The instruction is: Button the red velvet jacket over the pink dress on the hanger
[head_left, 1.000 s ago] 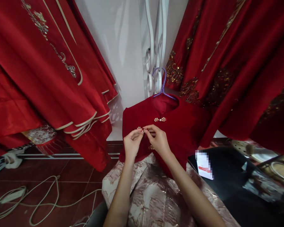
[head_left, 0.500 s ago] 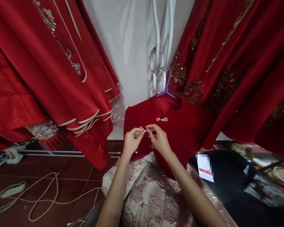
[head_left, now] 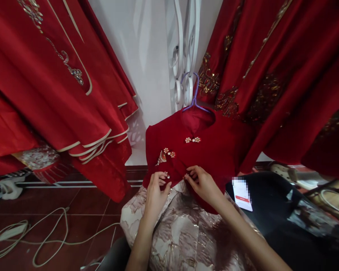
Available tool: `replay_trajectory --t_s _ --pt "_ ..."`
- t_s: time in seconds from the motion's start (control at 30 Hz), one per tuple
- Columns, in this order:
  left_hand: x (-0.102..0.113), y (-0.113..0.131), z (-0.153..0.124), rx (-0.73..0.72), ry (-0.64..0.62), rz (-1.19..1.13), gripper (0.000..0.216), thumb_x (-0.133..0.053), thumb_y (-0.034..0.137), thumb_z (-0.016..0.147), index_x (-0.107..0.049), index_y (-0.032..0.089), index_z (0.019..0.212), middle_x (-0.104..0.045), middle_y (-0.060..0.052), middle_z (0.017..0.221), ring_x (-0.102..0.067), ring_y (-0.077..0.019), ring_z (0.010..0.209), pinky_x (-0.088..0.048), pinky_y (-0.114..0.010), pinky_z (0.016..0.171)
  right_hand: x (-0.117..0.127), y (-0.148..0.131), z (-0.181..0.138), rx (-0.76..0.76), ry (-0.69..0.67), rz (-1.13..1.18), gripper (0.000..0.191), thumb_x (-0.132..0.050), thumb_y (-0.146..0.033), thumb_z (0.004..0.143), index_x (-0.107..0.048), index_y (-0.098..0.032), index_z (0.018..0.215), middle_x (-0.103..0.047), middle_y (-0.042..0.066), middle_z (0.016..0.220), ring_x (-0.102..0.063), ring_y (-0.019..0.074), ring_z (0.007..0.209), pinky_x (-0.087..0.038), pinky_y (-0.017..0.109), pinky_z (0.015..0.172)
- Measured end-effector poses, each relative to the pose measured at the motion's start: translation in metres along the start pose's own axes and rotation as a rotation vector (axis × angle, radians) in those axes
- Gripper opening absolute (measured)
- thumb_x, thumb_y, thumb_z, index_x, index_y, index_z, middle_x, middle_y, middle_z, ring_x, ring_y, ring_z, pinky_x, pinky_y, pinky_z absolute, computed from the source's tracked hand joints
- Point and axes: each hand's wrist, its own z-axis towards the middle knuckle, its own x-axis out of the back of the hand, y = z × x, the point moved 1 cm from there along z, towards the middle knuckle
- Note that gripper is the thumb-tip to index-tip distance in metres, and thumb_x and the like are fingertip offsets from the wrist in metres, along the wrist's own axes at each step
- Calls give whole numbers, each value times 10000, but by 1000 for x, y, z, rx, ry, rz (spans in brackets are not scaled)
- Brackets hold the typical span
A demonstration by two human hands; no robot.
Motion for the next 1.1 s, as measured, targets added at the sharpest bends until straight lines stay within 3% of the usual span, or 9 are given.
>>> replay_trajectory --t_s 0.27,0.37,0.47,0.63,0.7,0.77,0.9,1.03,1.1 --pt "-16 7 9 45 196 215 305 -581 233 808 -469 196 1089 -514 -55 999 -577 -124 672 -501 -270 627 -7 -4 -1 14 0 -5 170 -616 -191 756 -542 -214 907 -570 36 896 -589 170 777 -496 304 689" --pt "-19 6 19 55 143 391 226 -552 200 807 -512 196 1030 -564 -70 979 -604 -160 694 -467 -273 611 -12 -3 -6 -79 79 -164 288 -613 -182 724 -512 -226 990 -574 41 941 -591 186 796 -440 262 573" --pt "-14 11 30 70 33 447 151 -573 174 769 -564 200 918 -626 -42 804 -617 -184 677 -438 -271 607 -9 0 -4 -145 101 -223 249 -579 -169 720 -517 -228 955 -595 31 908 -590 172 737 -398 248 551" --pt "2 50 32 169 -145 27 94 -607 184 683 -584 194 774 -586 17 605 -575 -144 560 -437 -240 535 36 6 8 -160 -63 280 176 -594 -188 674 -523 -212 833 -577 -23 707 -581 142 659 -454 267 636" --pt "-2 67 28 187 -194 -180 134 -594 189 676 -572 191 808 -565 31 611 -557 -129 544 -438 -227 505 63 -1 8 -135 -162 447 183 -620 -214 671 -537 -211 834 -578 -21 721 -581 135 674 -463 266 658" --pt "-15 75 23 153 -193 -223 166 -594 179 669 -550 195 829 -560 38 635 -546 -117 542 -432 -219 508 85 -13 4 -109 -143 515 188 -631 -217 683 -548 -219 852 -601 1 798 -594 144 751 -467 261 677" --pt "-52 56 17 35 -32 36 155 -587 146 691 -516 197 819 -571 22 693 -540 -118 591 -419 -233 579 96 -37 -8 -30 -68 475 210 -622 -190 717 -555 -236 910 -604 6 827 -597 151 777 -477 257 667" --pt "-71 20 19 38 113 -3 244 -589 138 709 -497 194 928 -570 25 731 -533 -104 581 -427 -216 574 60 -35 -8 41 -177 190 181 -547 -161 777 -552 -239 940 -633 16 831 -605 161 727 -472 275 640" --pt "-71 9 19 28 167 -81 311 -604 153 717 -471 196 995 -569 35 752 -522 -84 555 -432 -196 551 38 -23 -3 9 -84 -36 179 -507 -117 774 -546 -232 905 -637 27 885 -598 168 724 -450 287 630"
